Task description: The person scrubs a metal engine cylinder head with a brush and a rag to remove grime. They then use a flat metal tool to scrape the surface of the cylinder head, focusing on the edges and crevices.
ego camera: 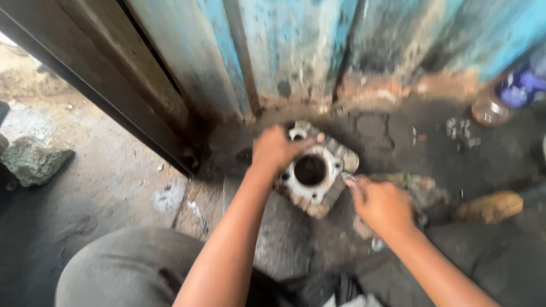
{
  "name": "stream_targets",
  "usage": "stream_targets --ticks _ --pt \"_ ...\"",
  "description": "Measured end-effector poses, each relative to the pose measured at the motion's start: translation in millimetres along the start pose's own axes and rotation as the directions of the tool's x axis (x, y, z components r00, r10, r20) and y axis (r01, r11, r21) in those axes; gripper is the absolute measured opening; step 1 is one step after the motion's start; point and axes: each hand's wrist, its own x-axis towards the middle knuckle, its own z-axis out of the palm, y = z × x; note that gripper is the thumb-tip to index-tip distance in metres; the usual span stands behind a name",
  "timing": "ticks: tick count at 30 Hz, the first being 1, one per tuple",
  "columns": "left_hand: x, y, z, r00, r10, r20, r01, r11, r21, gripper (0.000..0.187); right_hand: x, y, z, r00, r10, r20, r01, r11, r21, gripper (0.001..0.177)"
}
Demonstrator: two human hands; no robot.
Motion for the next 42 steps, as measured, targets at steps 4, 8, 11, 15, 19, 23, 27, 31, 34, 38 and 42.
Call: stream_targets --ticks 4,8,11,15,19,23,27,31,34,38,42 --pt "13.6 12.6 -3.0 1.0 -0.004 0.026 0.001 0.995 0.102 0.094 5.7 -0.7 -22.8 0.923 0.346 0.166 -0.377 0.9 0.221 0.033" --pt "-5.9 -5.3 7.2 1.0 0.019 -0.016 -0.018 1.0 0.025 0.092 -9.0 -8.4 -18.4 0.924 0.264 0.277 -0.275 0.961 0.003 0.035" --pt "6.1 -0.9 5.1 0.998 -0.057 -0.003 0.057 0.998 0.031 0.093 -0.4 -8.3 -8.1 0.987 0.084 0.137 -0.068 0.991 -0.115 0.039" --pt "5.5 -3.1 8.7 0.995 -0.086 -0.046 0.089 0.994 0.064 0.092 -4.3 -4.4 3.8 0.954 0.196 0.225 -0.2 0.98 -0.006 0.039" --pt "-5.2 5.7 24.9 0.987 0.006 -0.158 -0.014 0.998 -0.054 0.087 -8.4 14.5 24.5 0.96 0.213 0.185 -0.227 0.972 0.06 0.041" --pt "-8.8 17.6 32.3 0.986 -0.112 -0.122 0.122 0.989 0.078 0.09 -4.7 32.9 44.3 0.558 0.339 0.758 -0.829 0.189 0.526 0.041" --pt "-6.4 12.8 23.1 0.98 -0.173 -0.101 0.181 0.98 0.078 0.094 5.3 53.4 9.9 0.655 0.228 0.721 -0.753 0.113 0.648 0.038" --pt "-8.9 4.3 14.4 0.981 -0.085 -0.174 0.083 0.996 -0.017 0.093 13.5 33.3 -17.9 0.945 0.326 0.018 -0.315 0.897 0.309 0.036" --pt "-10.0 4.3 15.7 0.986 -0.129 -0.109 0.132 0.991 0.018 0.093 -1.2 8.1 -23.8 0.911 0.276 0.305 -0.298 0.954 0.025 0.033" --pt "-5.3 7.0 14.2 0.986 -0.132 -0.104 0.135 0.991 0.022 0.094 -1.0 -7.1 -17.7 0.978 0.103 0.182 -0.06 0.972 -0.225 0.031" --pt "-3.9 2.9 15.0 0.986 -0.108 -0.126 0.109 0.994 0.002 0.094 3.3 -11.4 -16.6 0.967 0.088 0.24 -0.034 0.975 -0.218 0.034"
